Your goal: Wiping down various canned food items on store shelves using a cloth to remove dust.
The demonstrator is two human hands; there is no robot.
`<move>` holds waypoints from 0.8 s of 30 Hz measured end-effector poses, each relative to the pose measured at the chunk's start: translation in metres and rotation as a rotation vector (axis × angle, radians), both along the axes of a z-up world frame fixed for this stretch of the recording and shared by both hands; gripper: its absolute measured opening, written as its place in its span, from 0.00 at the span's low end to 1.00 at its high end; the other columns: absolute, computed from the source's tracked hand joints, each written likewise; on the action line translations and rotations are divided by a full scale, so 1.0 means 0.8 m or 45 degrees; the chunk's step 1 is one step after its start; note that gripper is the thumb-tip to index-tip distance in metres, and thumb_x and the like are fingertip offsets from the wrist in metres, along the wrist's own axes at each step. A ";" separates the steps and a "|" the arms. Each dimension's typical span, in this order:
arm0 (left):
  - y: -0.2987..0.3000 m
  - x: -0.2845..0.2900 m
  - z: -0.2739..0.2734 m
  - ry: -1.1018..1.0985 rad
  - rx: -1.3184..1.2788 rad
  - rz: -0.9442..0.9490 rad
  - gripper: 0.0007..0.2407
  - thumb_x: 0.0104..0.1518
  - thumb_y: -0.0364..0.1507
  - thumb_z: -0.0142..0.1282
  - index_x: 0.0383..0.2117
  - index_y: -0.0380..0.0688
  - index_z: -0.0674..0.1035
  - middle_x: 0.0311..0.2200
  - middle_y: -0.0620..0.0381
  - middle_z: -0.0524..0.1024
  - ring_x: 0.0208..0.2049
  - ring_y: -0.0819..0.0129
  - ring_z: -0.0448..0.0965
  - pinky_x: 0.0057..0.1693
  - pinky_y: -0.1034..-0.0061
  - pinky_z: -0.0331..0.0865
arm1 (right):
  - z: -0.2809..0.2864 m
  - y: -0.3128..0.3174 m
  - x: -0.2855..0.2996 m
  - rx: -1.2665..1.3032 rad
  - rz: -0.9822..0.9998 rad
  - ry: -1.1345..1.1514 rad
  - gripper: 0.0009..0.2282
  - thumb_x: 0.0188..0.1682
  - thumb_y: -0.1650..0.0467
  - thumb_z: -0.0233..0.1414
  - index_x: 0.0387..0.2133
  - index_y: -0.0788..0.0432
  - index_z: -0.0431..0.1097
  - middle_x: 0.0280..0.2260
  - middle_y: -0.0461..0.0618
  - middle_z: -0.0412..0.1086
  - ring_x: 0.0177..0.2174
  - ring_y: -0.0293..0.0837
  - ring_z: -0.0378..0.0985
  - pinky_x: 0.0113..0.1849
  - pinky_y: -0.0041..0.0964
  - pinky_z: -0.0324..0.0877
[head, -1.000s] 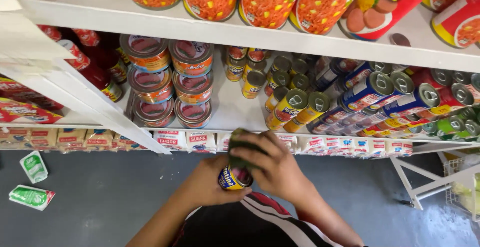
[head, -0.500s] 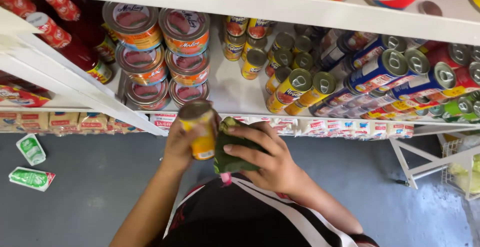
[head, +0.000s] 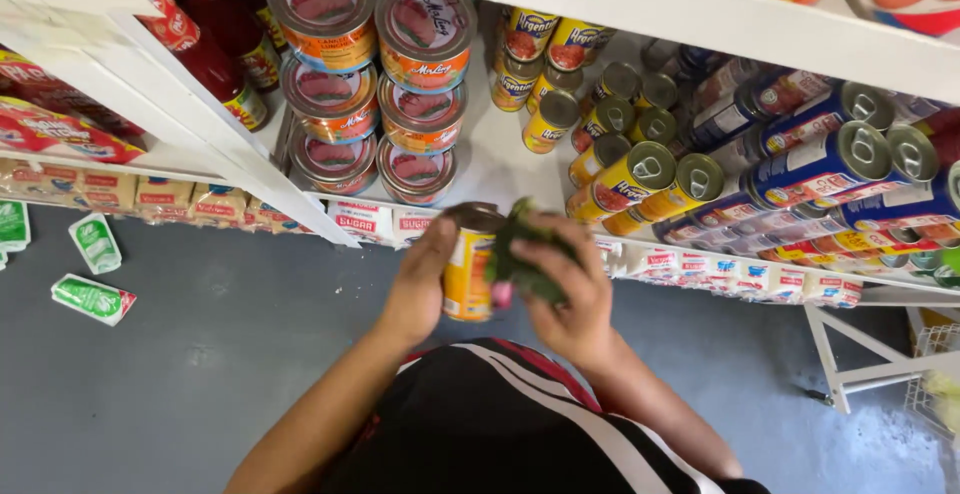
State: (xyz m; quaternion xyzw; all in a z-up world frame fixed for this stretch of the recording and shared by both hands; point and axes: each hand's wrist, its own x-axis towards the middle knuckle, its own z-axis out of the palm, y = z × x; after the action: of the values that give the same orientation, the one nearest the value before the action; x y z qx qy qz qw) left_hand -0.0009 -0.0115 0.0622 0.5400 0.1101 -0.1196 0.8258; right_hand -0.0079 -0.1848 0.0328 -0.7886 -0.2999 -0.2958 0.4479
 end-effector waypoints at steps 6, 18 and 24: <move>0.017 0.009 -0.116 -0.327 -0.404 0.200 0.26 0.55 0.40 0.64 0.56 0.37 0.72 0.40 0.48 0.78 0.40 0.64 0.80 0.50 0.63 0.77 | 0.002 0.032 -0.036 -0.058 0.093 -0.002 0.10 0.49 0.67 0.58 0.44 0.50 0.80 0.50 0.59 0.72 0.44 0.64 0.76 0.47 0.56 0.72; 0.017 -0.009 -0.060 -0.792 -0.035 0.339 0.29 0.47 0.26 0.73 0.54 0.34 0.70 0.40 0.44 0.78 0.42 0.63 0.82 0.54 0.67 0.76 | -0.081 0.010 -0.079 0.273 -0.065 1.010 0.24 0.30 0.71 0.71 0.41 0.64 0.73 0.30 0.65 0.75 0.29 0.61 0.82 0.36 0.53 0.76; 0.000 -0.025 -0.060 -0.828 -0.119 0.318 0.28 0.45 0.24 0.74 0.52 0.34 0.69 0.40 0.43 0.76 0.44 0.61 0.81 0.54 0.66 0.75 | -0.092 0.017 -0.098 0.385 -0.072 0.924 0.22 0.27 0.73 0.72 0.37 0.65 0.75 0.27 0.61 0.76 0.28 0.57 0.83 0.34 0.45 0.78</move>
State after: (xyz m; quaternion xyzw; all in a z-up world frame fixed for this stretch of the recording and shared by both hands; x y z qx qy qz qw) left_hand -0.0212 -0.0116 0.0143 0.4940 -0.0991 0.1557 0.8496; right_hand -0.0862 -0.1715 -0.0410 -0.7749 -0.0534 -0.0508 0.6278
